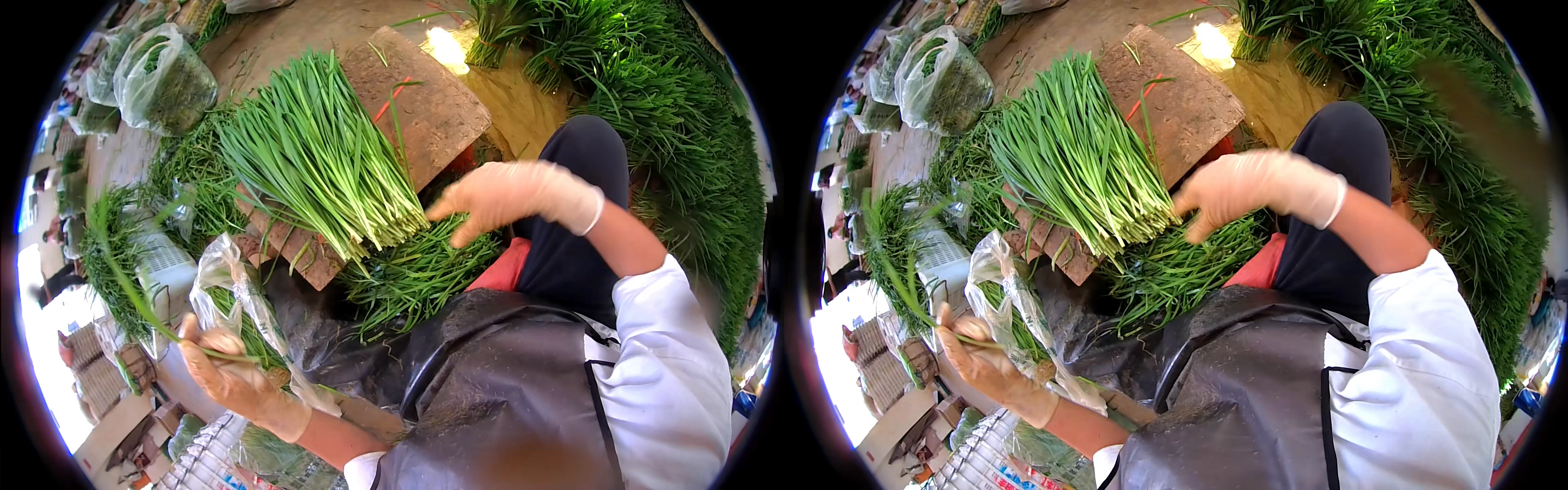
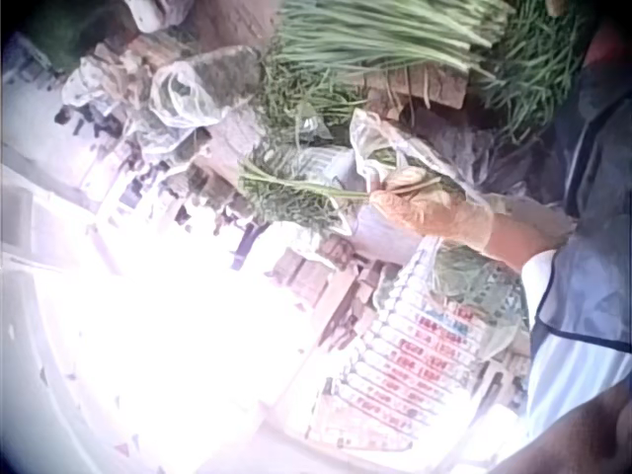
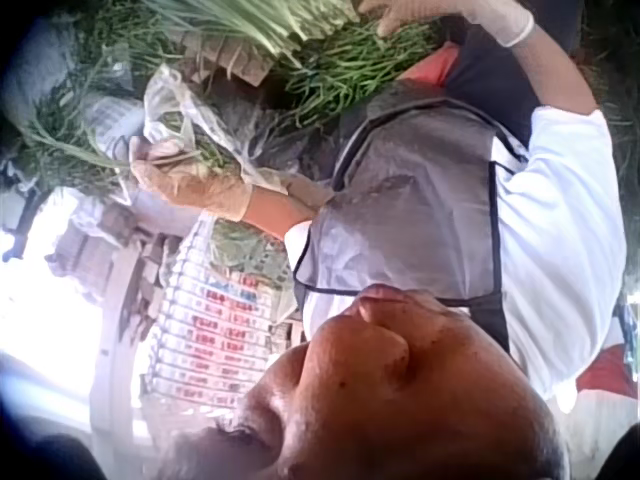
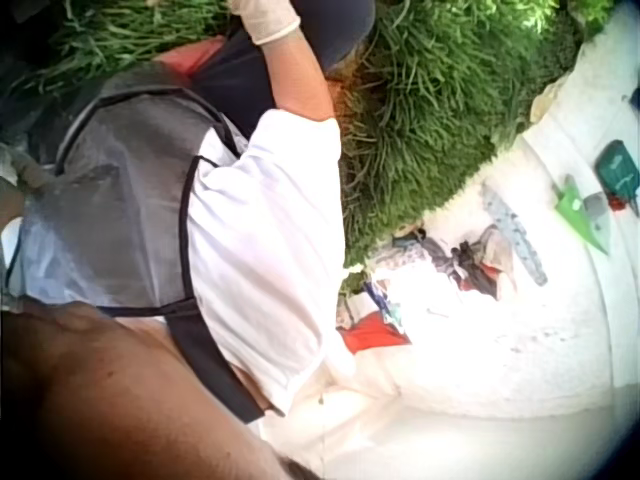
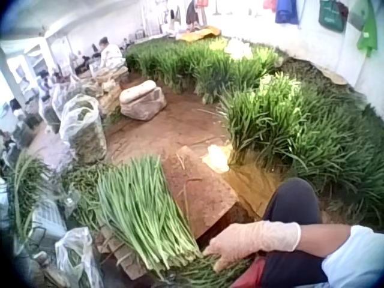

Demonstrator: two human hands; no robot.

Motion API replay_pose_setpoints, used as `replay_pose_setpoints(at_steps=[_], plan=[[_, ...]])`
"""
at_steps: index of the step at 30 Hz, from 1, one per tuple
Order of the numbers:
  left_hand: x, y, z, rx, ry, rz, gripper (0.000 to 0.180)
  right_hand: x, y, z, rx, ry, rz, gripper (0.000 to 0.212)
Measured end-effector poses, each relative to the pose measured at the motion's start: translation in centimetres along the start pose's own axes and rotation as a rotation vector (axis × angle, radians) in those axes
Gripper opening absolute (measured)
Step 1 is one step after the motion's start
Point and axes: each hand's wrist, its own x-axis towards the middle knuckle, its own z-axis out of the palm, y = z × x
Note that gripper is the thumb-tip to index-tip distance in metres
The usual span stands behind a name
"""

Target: The person bundles green vegetable stalks using a red plastic tie by hand and then places the bundle into a plastic bag with other bundles.

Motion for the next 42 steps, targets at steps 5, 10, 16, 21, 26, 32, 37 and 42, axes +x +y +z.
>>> replay_pose_setpoints(at_steps=[5, 10, 16, 21, 26, 32, 37, 42], plan=[[1.3, -0.2, 9.5, 0.215, -0.046, 0.021, 0.033, 6.3, 6.6, 4.0, 0.022, 0.601, 0.009, 0.033], [-2.5, -9.6, 12.8, 0.346, -0.347, -0.544, 0.031, 11.4, 5.0, 6.3, 0.060, 0.684, 0.214, 0.037], [-2.8, -10.7, 14.7, 1.107, -0.361, 0.306, 0.051, 11.7, 6.9, 8.5, 0.278, 0.785, 0.137, 0.027], [-0.1, -16.0, 16.8, 0.922, -0.420, 0.385, 0.075, 12.2, 6.2, 8.8, 0.564, 0.812, 0.131, 0.026], [-0.2, -18.7, 16.1, 0.472, -0.239, 0.195, 0.059, 12.0, 7.0, 8.9, 1.033, 0.840, 0.129, 0.015], [-0.3, -18.8, 16.1, 0.375, -0.158, 0.118, 0.057, 11.0, 6.2, 7.5, 1.279, 0.864, -0.029, 0.017], [0.7, -16.9, 17.1, 0.889, -0.298, 0.441, 0.053, 10.9, 8.0, 7.2, 1.553, 0.621, -0.219, 0.020], [5.2, -17.7, 18.8, 0.881, -0.983, 0.668, 0.032, 9.2, 5.3, 7.4, 1.297, 0.529, -0.110, 0.020]])
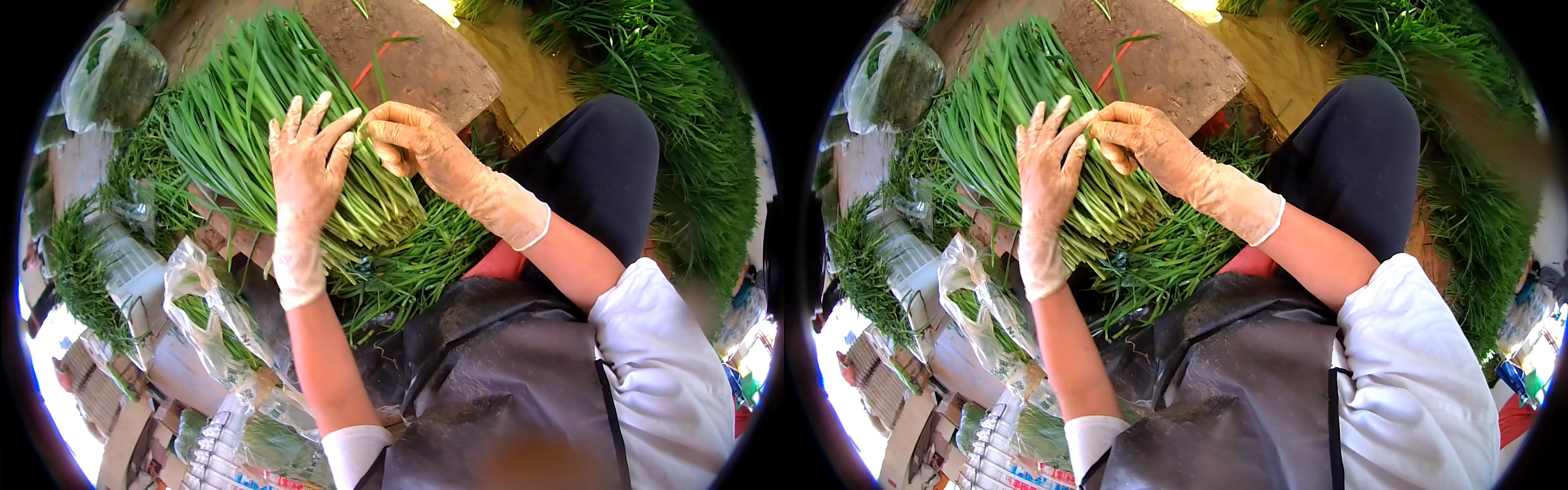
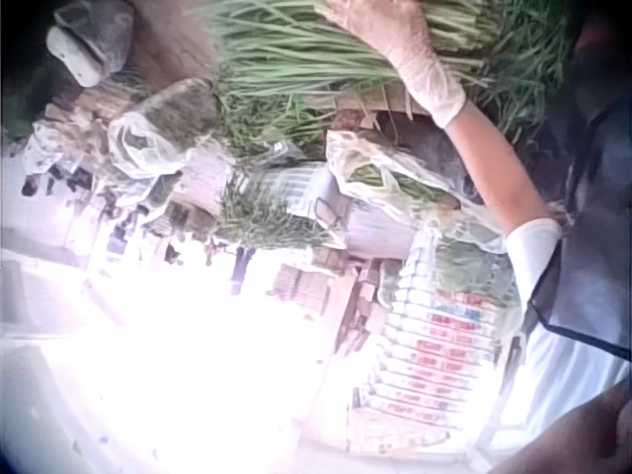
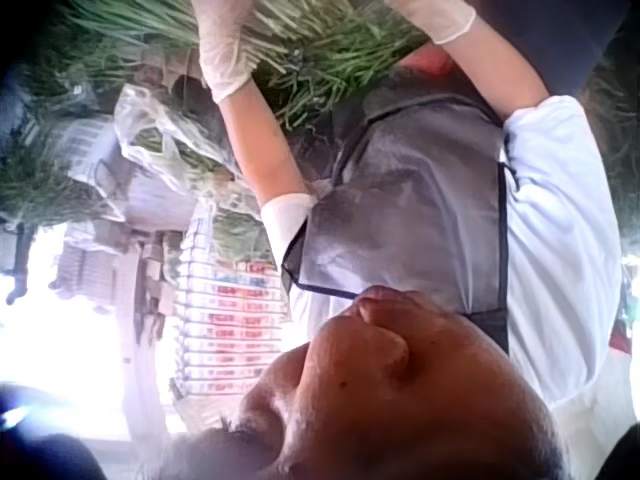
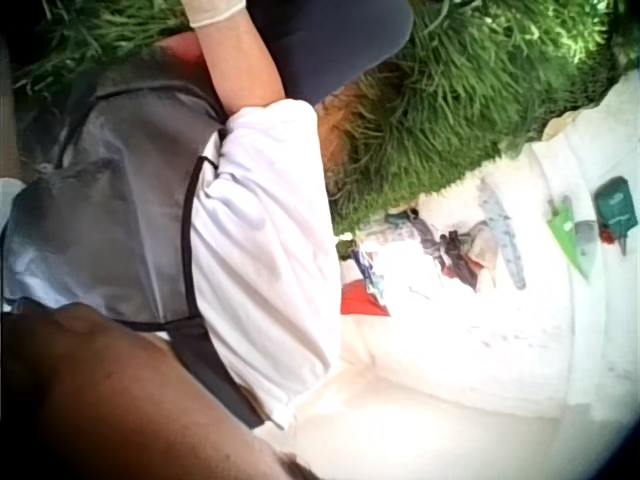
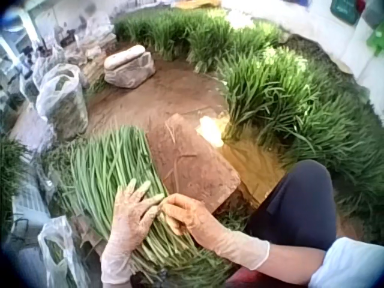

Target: The person bundles green vegetable stalks using a red plastic tie by hand and then places the bundle into a plastic bag with other bundles.

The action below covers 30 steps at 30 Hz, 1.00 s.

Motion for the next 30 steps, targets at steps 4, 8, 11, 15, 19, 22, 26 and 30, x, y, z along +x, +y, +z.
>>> replay_pose_setpoints(at_steps=[4, 8, 11, 15, 19, 22, 26, 30], plan=[[-0.1, -1.2, 1.1, 0.006, -0.053, -0.031, 0.029, -3.6, -2.0, -0.6, -0.152, -0.050, 0.039, 0.020], [-0.9, -2.0, 1.6, -0.052, -0.017, -0.056, 0.031, -9.7, -4.9, -2.1, -0.281, -0.225, 0.240, 0.016], [-0.8, -2.5, 1.1, -0.260, -0.003, -0.072, 0.039, -11.9, -2.9, -5.6, -0.815, -0.525, 0.271, 0.015], [-1.6, -1.7, -1.0, -0.499, 0.165, -0.158, 0.057, -10.8, -1.0, -3.9, -1.895, -0.342, 0.117, 0.030], [-3.2, -1.7, -0.2, -0.522, 0.314, -0.249, 0.059, -4.5, 0.1, 1.2, -1.467, 0.131, -0.440, 0.038], [-2.8, -1.4, 0.1, -0.513, 0.349, -0.257, 0.057, -1.7, 1.7, 3.5, -1.717, 0.322, -0.450, 0.042], [-3.2, -1.5, 0.2, -0.600, 0.381, -0.328, 0.052, -0.8, 1.3, 1.7, -1.442, 0.317, -0.162, 0.024], [-3.5, -1.7, 0.3, -0.618, 0.391, -0.324, 0.048, -1.2, 0.7, -0.1, -1.147, 0.339, -0.320, 0.020]])
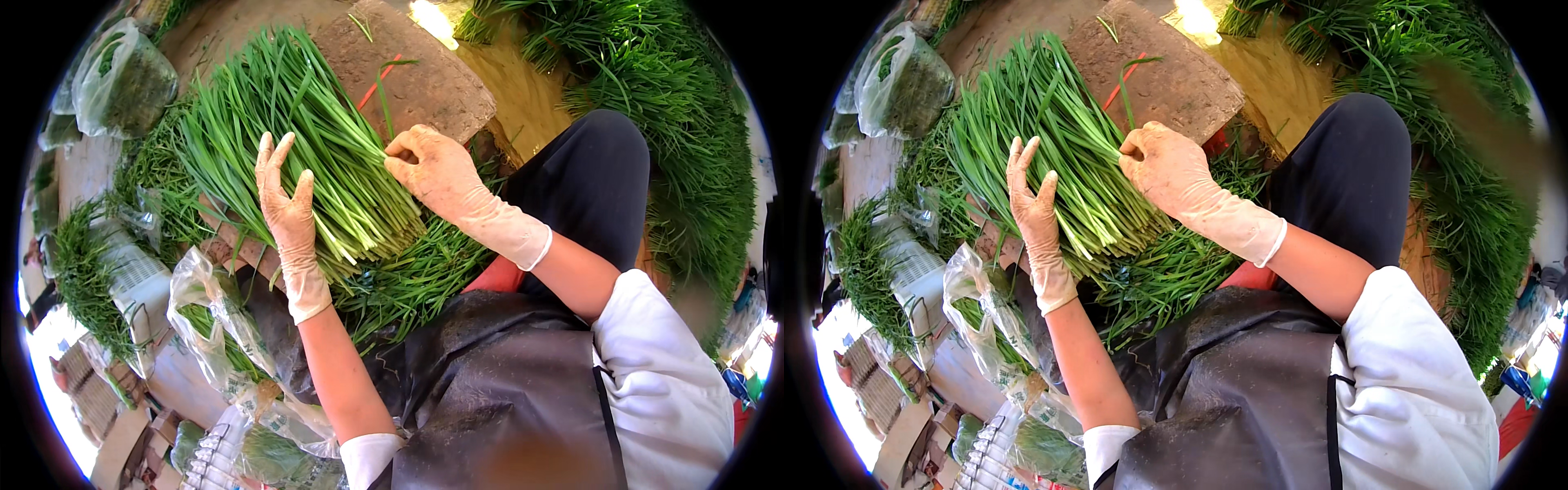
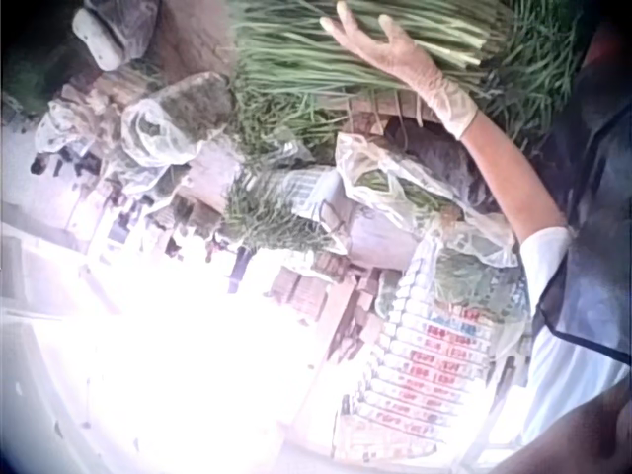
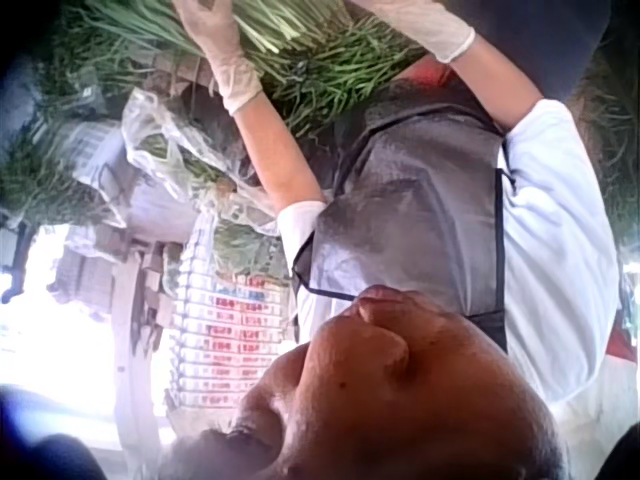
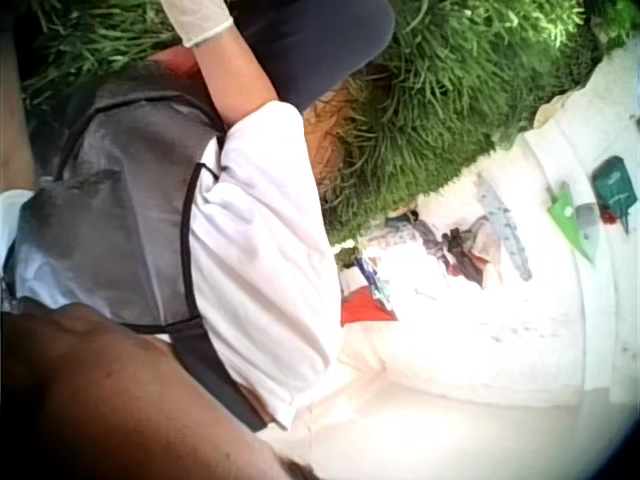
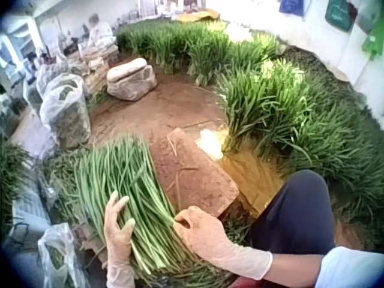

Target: The person bundles green vegetable stalks using a red plastic tie by hand and then places the bundle into a plastic bag with other bundles.

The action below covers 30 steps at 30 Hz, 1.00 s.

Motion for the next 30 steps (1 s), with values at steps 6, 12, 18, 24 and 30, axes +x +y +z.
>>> replay_pose_setpoints(at_steps=[6, 12, 18, 24, 30], plan=[[-0.9, 4.6, 1.0, 0.275, 0.177, -0.015, 0.019, -1.0, -1.1, -1.8, 0.671, -0.226, 0.311, 0.029], [-4.0, 9.2, 2.2, -0.465, 0.027, -0.645, 0.025, -3.6, -2.5, -2.3, 0.638, -0.311, 0.175, 0.023], [-7.3, 9.7, 2.3, -0.832, 0.179, -0.700, 0.018, -5.5, -2.4, -3.1, 0.811, -0.428, 0.317, 0.022], [-9.3, 10.3, 1.6, -1.037, 0.269, -0.736, 0.017, -7.1, -2.4, -4.2, 0.996, -0.382, 0.354, 0.024], [-8.7, 13.7, -2.2, -0.934, 0.566, -0.610, 0.025, -8.3, 0.1, -8.5, 0.912, -0.710, 0.306, 0.022]])
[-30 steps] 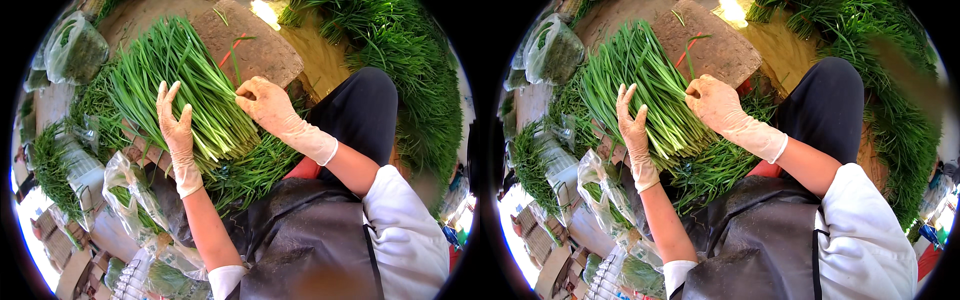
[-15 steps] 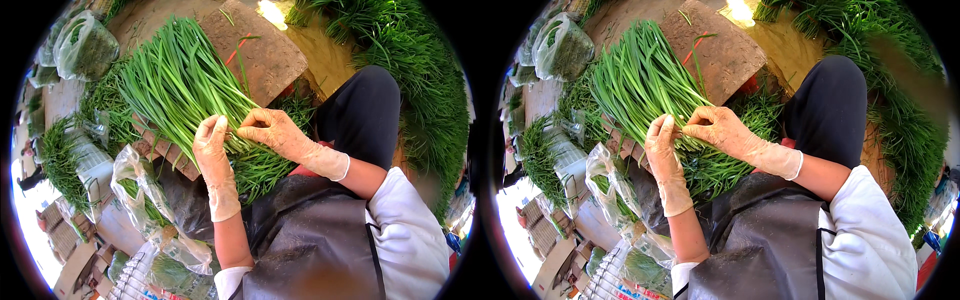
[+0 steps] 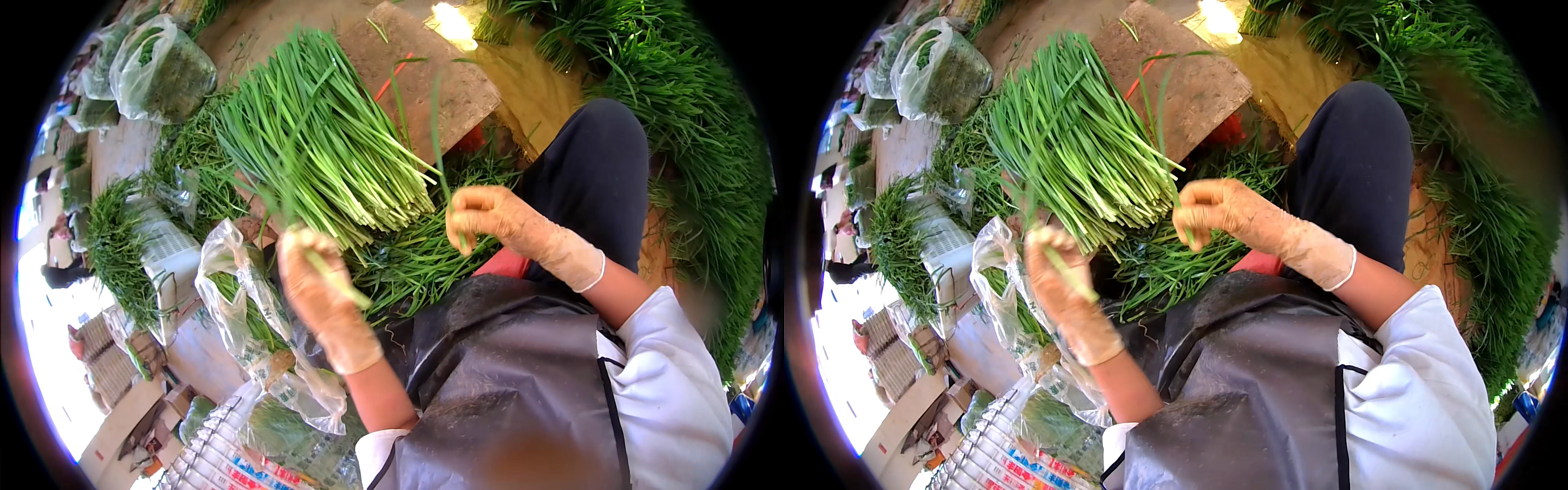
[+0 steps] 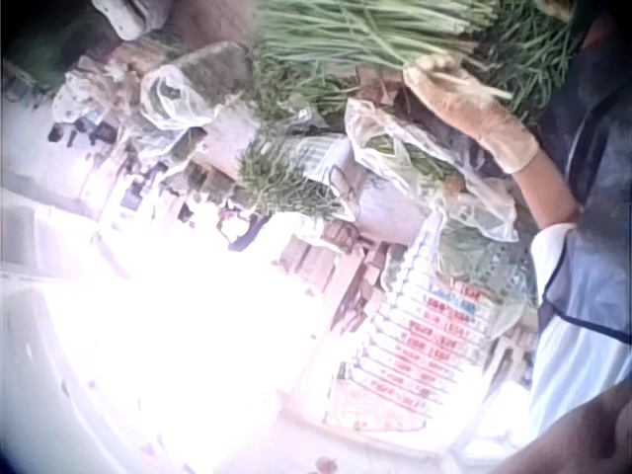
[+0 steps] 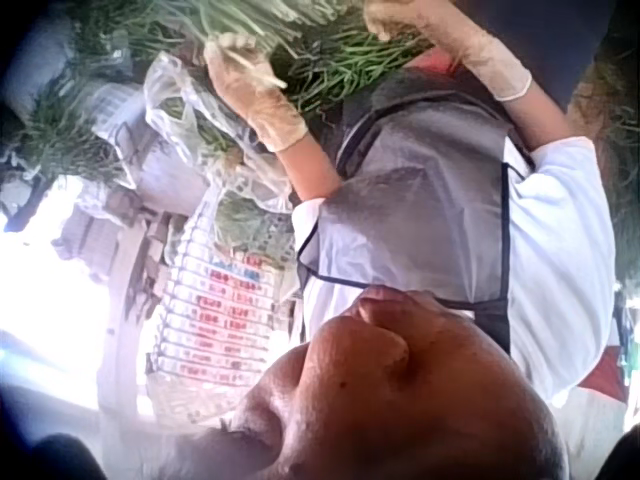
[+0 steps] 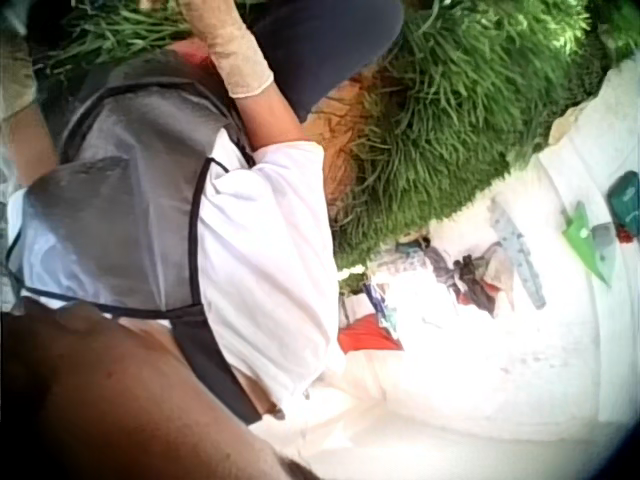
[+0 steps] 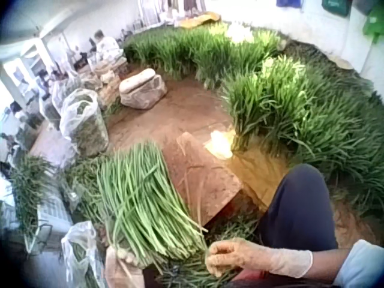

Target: The person bundles green vegetable stalks using a red plastic tie by hand and then places the bundle into a plastic bag with other bundles.

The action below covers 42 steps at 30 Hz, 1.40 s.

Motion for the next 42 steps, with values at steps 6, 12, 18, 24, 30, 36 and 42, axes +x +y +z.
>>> replay_pose_setpoints(at_steps=[6, 12, 18, 24, 30, 36, 42], plan=[[1.3, 9.4, 0.0, 0.048, -0.286, 0.397, 0.023, 3.4, 0.3, -0.7, -1.226, 0.213, -0.087, 0.025], [6.0, 1.0, 4.0, 0.759, -0.013, 0.253, 0.018, 12.6, -1.7, -2.7, -1.010, 0.712, -0.071, 0.039], [7.9, -4.3, -1.6, 1.089, 0.025, 0.337, 0.029, 12.3, -0.3, -1.9, -1.451, 0.853, -0.243, 0.034], [9.2, -5.1, -4.3, 1.097, 0.196, 0.383, 0.079, 14.3, 1.7, -1.0, -1.011, 0.553, -0.057, 0.046], [8.7, -9.6, -0.3, 1.351, 0.056, 0.518, 0.119, 15.2, 5.1, 4.5, -1.232, 0.451, -0.298, 0.056], [8.4, -10.0, 1.2, 1.535, 0.167, 0.408, 0.111, 15.4, -1.7, -3.9, -1.151, 0.139, -0.175, 0.062], [9.2, -6.9, -3.3, 0.906, -0.030, 0.365, 0.101, 21.2, -5.5, -8.3, -1.835, 0.487, -0.248, 0.023]])
